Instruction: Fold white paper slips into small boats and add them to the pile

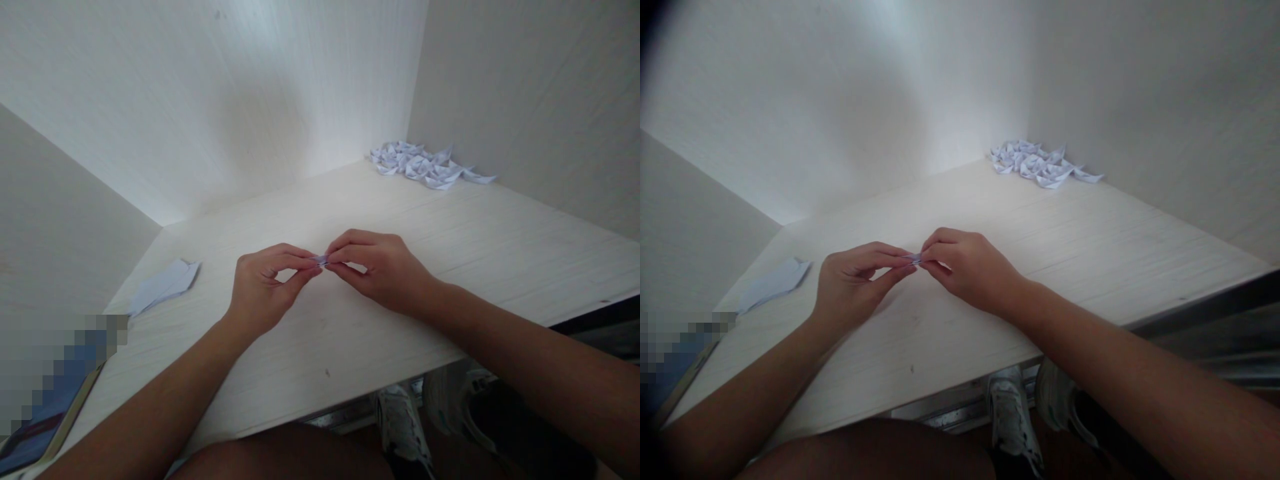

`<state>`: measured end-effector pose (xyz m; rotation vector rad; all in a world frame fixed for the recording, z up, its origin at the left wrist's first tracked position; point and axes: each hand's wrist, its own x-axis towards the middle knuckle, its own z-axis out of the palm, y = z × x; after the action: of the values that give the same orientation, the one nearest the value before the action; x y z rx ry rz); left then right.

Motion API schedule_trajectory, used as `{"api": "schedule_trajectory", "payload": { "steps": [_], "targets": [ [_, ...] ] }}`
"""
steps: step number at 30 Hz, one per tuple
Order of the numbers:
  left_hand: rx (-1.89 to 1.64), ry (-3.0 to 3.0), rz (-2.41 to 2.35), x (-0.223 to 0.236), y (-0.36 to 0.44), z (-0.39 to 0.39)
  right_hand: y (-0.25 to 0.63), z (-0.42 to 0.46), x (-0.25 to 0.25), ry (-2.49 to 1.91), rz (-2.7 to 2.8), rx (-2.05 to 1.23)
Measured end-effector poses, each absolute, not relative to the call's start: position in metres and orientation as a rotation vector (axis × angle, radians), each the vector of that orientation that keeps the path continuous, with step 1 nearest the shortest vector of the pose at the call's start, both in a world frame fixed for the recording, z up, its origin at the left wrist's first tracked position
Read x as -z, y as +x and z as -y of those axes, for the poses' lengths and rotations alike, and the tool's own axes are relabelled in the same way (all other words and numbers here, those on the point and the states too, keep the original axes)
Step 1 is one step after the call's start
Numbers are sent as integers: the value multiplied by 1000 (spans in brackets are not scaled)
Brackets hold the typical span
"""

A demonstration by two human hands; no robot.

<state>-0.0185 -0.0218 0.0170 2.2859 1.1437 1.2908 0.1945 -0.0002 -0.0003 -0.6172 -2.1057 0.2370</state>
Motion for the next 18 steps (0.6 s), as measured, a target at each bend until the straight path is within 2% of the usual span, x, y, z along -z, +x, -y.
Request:
{"api": "schedule_trajectory", "payload": {
  "steps": [11,18],
  "targets": [
    [-1241,1578,-1176,-15,-16,16,190,-10,1,-844,1854,-958],
    [-1146,1600,-1163,-18,-16,16,194,-11,-4,-900,1824,-1171]
  ]
}}
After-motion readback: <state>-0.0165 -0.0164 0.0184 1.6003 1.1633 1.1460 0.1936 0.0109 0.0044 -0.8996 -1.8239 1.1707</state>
